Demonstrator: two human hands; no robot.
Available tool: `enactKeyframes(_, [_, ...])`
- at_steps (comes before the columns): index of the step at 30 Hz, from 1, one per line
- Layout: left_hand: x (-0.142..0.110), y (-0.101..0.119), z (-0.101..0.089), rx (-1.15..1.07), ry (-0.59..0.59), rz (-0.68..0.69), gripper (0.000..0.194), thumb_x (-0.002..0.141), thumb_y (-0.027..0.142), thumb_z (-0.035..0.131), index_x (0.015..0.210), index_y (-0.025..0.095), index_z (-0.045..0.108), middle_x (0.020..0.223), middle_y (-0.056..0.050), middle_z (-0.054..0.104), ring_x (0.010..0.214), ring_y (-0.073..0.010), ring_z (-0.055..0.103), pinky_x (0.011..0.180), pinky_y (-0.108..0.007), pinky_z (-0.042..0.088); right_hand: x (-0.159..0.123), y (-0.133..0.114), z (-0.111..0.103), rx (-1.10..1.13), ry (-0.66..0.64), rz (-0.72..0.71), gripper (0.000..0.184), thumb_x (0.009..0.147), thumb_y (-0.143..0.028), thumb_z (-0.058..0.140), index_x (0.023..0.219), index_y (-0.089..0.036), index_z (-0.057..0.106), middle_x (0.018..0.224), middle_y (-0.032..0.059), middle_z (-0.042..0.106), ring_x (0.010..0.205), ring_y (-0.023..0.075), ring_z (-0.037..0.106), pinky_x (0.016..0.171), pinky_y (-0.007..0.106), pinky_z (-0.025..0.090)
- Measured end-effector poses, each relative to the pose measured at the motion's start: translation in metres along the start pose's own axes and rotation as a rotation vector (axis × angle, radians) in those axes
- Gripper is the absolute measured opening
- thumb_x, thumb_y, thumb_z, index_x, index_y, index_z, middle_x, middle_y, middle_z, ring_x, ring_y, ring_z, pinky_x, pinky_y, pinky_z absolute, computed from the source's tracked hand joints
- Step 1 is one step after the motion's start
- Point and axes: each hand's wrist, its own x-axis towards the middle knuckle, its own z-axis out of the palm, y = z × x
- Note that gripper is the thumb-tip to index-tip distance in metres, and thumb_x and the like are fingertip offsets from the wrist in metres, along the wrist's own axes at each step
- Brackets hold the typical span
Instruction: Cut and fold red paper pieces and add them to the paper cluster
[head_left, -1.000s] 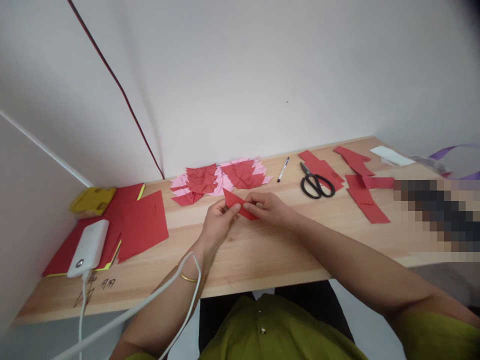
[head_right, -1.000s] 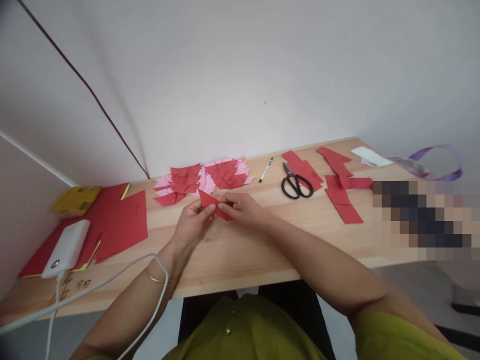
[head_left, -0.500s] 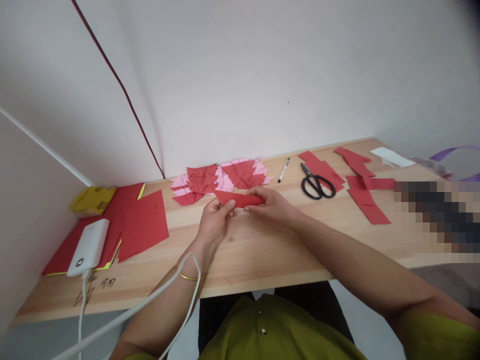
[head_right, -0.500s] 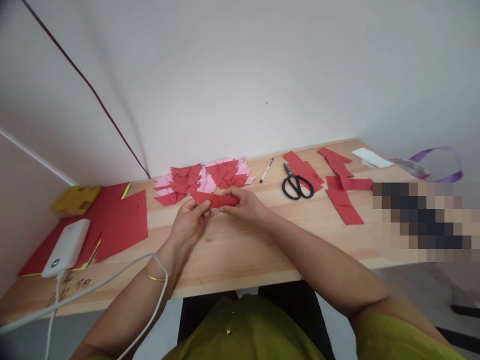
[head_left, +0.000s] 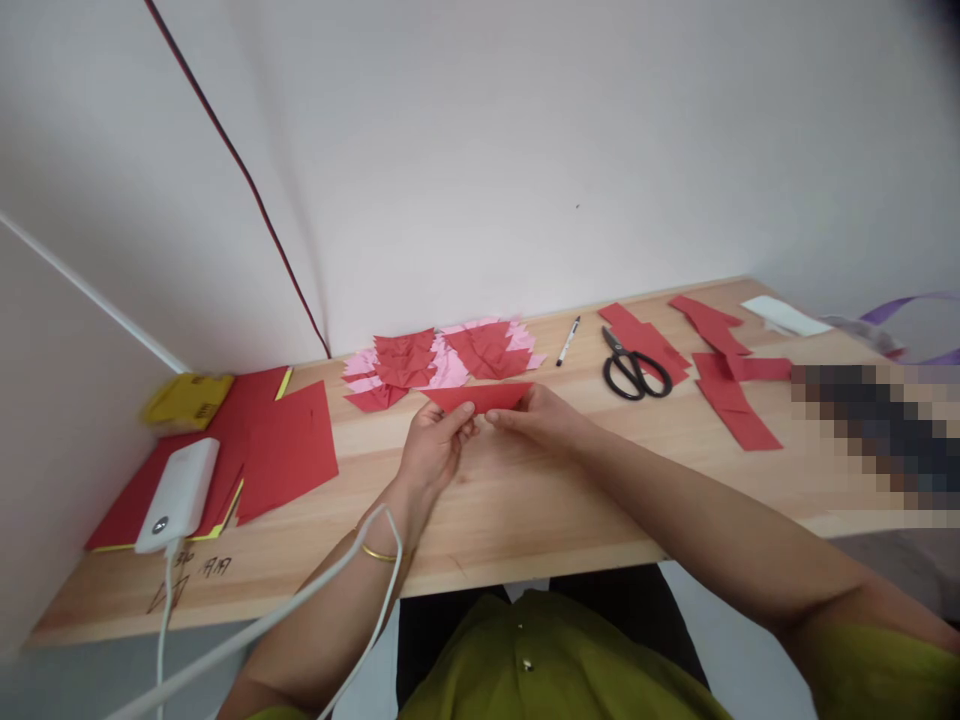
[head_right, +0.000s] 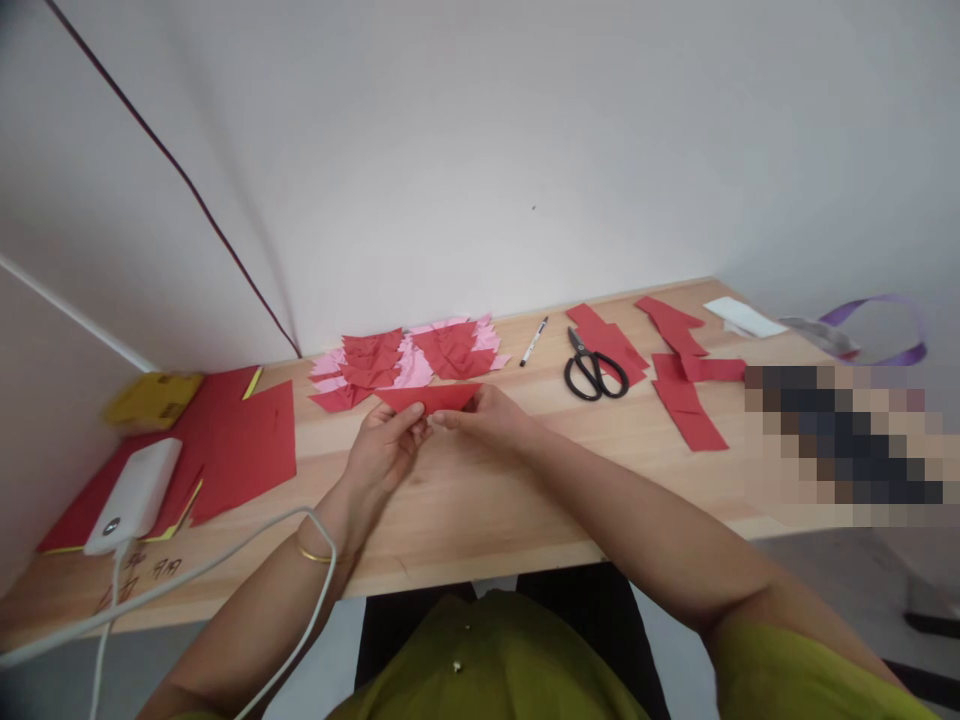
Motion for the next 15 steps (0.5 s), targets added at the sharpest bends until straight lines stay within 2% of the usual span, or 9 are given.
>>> enactKeyframes(4, [-0.0025,-0.0034,0.0013,0.067,-0.055,-0.043,0.021,0.06,0.024,0.078,0.068,0.012,0.062,0.055,0.002,0.058,0.051,-0.0073,0.05,0.057,-0.023,0.043,-0.003,-0.0026,0.004,-0.082,0.018,-0.02,0.033,0.075,-0.047,0.064,0.087,-0.016,0.07,0.088,0.0055,0.071,0.087,0.0211,0.064,0.08,0.033,0.048])
enactKeyframes(10, [-0.0026,-0.0052,0.0002,0.128,-0.042,-0.069,0.021,0.062,0.027,0.077,0.068,0.011,0.064,0.053,0.002,0.057,0.05,-0.0073,0.049,0.057,-0.024,0.045,-0.0046,-0.0041,0.0052,-0.101,-0.061,-0.045,0.036,0.081,-0.049,0.056,0.083,-0.015,0.07,0.086,0.0059,0.071,0.087,0.02,0.064,0.083,0.032,0.048])
enactKeyframes(15, [-0.002,-0.0027,0.0002,0.105,-0.034,-0.045,0.021,0.062,0.026,0.078,0.07,0.01,0.067,0.062,-0.003,0.064,0.057,-0.0099,0.056,0.058,-0.022,0.046,-0.0026,0.0039,0.0022,-0.166,0.027,0.006,0.035,0.081,-0.048,0.056,0.084,-0.015,0.069,0.079,0.0038,0.069,0.076,0.0166,0.061,0.071,0.028,0.047])
